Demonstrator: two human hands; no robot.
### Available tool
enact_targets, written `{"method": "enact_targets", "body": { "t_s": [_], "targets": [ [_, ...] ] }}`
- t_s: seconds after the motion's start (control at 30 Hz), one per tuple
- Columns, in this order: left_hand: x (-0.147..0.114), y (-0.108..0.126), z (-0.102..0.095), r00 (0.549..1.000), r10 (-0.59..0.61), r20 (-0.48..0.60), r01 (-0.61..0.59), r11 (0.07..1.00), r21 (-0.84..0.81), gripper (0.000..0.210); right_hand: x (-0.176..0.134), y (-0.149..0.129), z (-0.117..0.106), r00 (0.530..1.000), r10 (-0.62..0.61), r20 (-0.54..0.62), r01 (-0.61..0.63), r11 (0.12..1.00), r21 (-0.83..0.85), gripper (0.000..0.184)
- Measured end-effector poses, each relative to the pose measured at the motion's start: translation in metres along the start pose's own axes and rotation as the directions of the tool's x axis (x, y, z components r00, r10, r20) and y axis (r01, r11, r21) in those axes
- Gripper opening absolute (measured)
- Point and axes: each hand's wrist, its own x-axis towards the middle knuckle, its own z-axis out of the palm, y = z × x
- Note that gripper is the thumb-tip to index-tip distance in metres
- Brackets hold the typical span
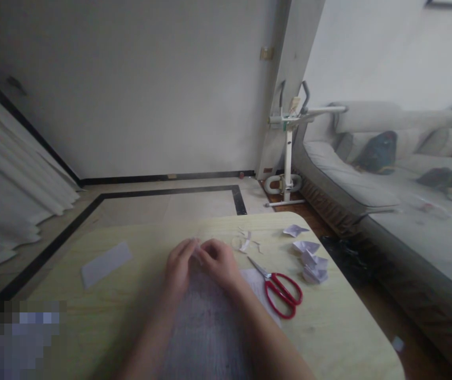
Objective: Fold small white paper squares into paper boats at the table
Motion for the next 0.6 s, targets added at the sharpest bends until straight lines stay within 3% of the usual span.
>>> {"method": "enact_targets", "body": {
  "t_s": [0.13, 0.33, 0.6],
  "targets": [
    [0.0008, -0.0020, -0.0017, 0.999, -0.005, -0.037, 0.004, 1.000, -0.024, 0.028, -0.0008, -0.0017, -0.0003, 0.999, -0.020, 0.028, 0.022, 0.996, -0.081, 0.016],
    [0.0004, -0.0027, -0.0021, 0.997, 0.026, 0.073, -0.035, 0.993, 0.117, 0.027, 0.0003, -0.0004, 0.0004, 0.998, -0.039, -0.044, 0.034, 0.994, -0.108, 0.017],
    [0.0036, -0.0044, -0.0016, 0.995, -0.085, -0.054, 0.080, 0.994, -0.079, 0.030, -0.0017, 0.0032, 0.0020, 0.997, -0.079, 0.003, 0.077, 0.968, -0.238, 0.020]
  ]
}}
